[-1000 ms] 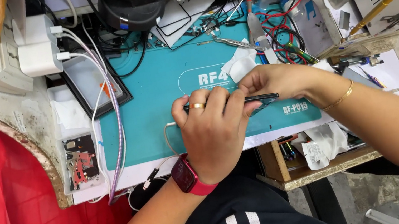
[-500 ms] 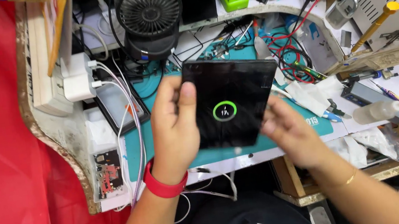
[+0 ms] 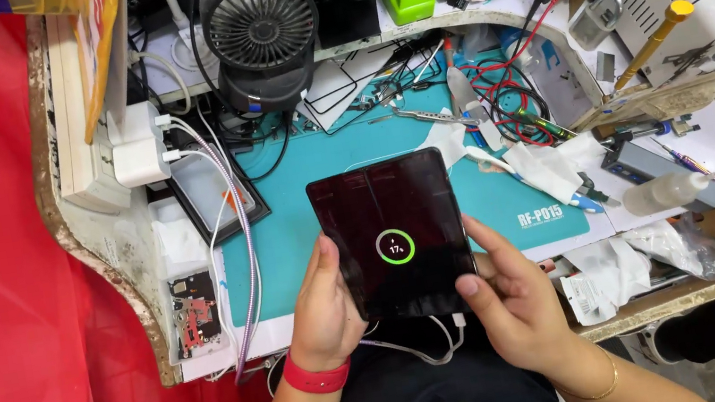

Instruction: The person cleans the back of a black smartphone with a white cloth, then wipes the screen. They connect a charging cable, check the display, and use a small tool to pry open the phone's back cover.

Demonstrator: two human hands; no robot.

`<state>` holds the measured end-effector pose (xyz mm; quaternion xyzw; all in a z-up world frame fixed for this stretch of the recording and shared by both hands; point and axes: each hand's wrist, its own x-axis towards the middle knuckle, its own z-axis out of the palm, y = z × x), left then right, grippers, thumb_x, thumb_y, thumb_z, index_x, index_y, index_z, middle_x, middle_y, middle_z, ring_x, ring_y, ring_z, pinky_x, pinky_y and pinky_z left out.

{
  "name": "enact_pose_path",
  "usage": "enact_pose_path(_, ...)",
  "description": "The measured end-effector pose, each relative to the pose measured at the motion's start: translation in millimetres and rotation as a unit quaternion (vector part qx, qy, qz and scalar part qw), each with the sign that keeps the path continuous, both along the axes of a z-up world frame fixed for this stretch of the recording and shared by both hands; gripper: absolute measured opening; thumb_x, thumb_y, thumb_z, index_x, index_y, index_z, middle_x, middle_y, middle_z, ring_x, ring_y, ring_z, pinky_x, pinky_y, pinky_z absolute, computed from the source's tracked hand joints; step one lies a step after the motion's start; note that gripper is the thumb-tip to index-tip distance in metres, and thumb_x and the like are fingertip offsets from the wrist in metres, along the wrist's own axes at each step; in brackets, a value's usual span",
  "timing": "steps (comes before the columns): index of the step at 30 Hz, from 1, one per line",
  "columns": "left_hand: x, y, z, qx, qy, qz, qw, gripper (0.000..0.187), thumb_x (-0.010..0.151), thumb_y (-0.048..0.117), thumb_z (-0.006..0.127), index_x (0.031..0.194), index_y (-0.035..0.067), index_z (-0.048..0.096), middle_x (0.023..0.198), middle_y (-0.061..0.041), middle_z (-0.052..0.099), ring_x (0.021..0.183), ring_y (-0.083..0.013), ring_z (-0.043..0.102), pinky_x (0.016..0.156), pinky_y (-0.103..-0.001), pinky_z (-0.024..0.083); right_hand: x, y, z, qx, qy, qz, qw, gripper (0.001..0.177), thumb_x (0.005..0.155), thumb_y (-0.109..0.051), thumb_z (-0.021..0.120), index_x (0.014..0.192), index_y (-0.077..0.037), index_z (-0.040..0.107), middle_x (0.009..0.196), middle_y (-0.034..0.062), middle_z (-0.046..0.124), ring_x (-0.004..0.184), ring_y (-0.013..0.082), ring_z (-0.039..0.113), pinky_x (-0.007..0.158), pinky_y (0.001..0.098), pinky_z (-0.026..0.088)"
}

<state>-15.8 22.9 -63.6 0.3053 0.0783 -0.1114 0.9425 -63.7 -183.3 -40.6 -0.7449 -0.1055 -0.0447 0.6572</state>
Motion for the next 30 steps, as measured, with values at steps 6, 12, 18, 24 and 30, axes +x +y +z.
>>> enact_pose_path(6, -7.8, -3.3, -12.2, -0.065, 0.073, -0.026, 0.995, 0.056, 0.106, 0.035, 0.035, 0.149, 0.002, 0.048, 0.151, -0.018, 0.054, 0.140, -0.0326, 0.051, 0.116, -0.048, 0.043, -14.9, 1.8, 3.5, 0.020, -0.042, 0.046, 0.998, 0.079, 0.100, -0.035, 0.063, 0.158, 0.004, 0.027, 0.089, 0.0083, 0.072, 0.075, 0.0112, 0.061, 0.073, 0.0251, 0.050)
enact_pose_path(12, -12.0, -13.3, -28.1, 0.046, 0.077, 0.109, 0.990, 0.043, 0.103, 0.024, 0.047, 0.133, -0.003, 0.062, 0.141, -0.019, 0.064, 0.136, -0.0245, 0.057, 0.121, -0.038, 0.039, -11.6, -10.3, -10.8, -0.308, -0.116, -0.043, 0.943, 0.062, 0.104, -0.023, 0.048, 0.159, 0.000, 0.031, 0.068, 0.0010, 0.052, 0.056, 0.0183, 0.050, 0.057, 0.0325, 0.043)
enact_pose_path(18, -17.2, -10.0, 32.0, 0.060, 0.071, 0.060, 0.994, 0.056, 0.104, 0.031, 0.034, 0.145, -0.003, 0.051, 0.145, -0.022, 0.060, 0.136, -0.0325, 0.056, 0.113, -0.045, 0.046, -8.9, -5.7, -29.0, -0.307, -0.258, -0.024, 0.916, 0.056, 0.111, -0.012, 0.043, 0.159, 0.007, 0.021, 0.157, 0.0306, 0.045, 0.101, 0.0342, 0.070, 0.089, 0.0400, 0.058)
enact_pose_path(24, -14.9, -7.9, 24.8, 0.062, 0.051, 0.100, 0.992, 0.055, 0.105, 0.032, 0.034, 0.145, -0.003, 0.050, 0.148, -0.021, 0.058, 0.137, -0.0307, 0.055, 0.115, -0.042, 0.045, -9.2, -7.6, -14.2, -0.261, -0.259, 0.005, 0.930, 0.046, 0.107, -0.007, 0.046, 0.150, 0.009, 0.038, 0.152, 0.0343, 0.047, 0.139, 0.0446, 0.059, 0.118, 0.0454, 0.052)
enact_pose_path(30, -8.8, -6.9, 18.3, 0.187, 0.073, 0.122, 0.972, 0.062, 0.100, 0.040, 0.039, 0.146, 0.000, 0.049, 0.156, -0.015, 0.053, 0.148, -0.0235, 0.046, 0.124, -0.035, 0.033, -20.0, -21.0, -27.3, -0.316, -0.239, -0.037, 0.917, 0.037, 0.097, -0.005, 0.065, 0.134, -0.004, 0.063, 0.138, 0.0204, 0.066, 0.120, 0.0267, 0.074, 0.101, 0.0342, 0.060)
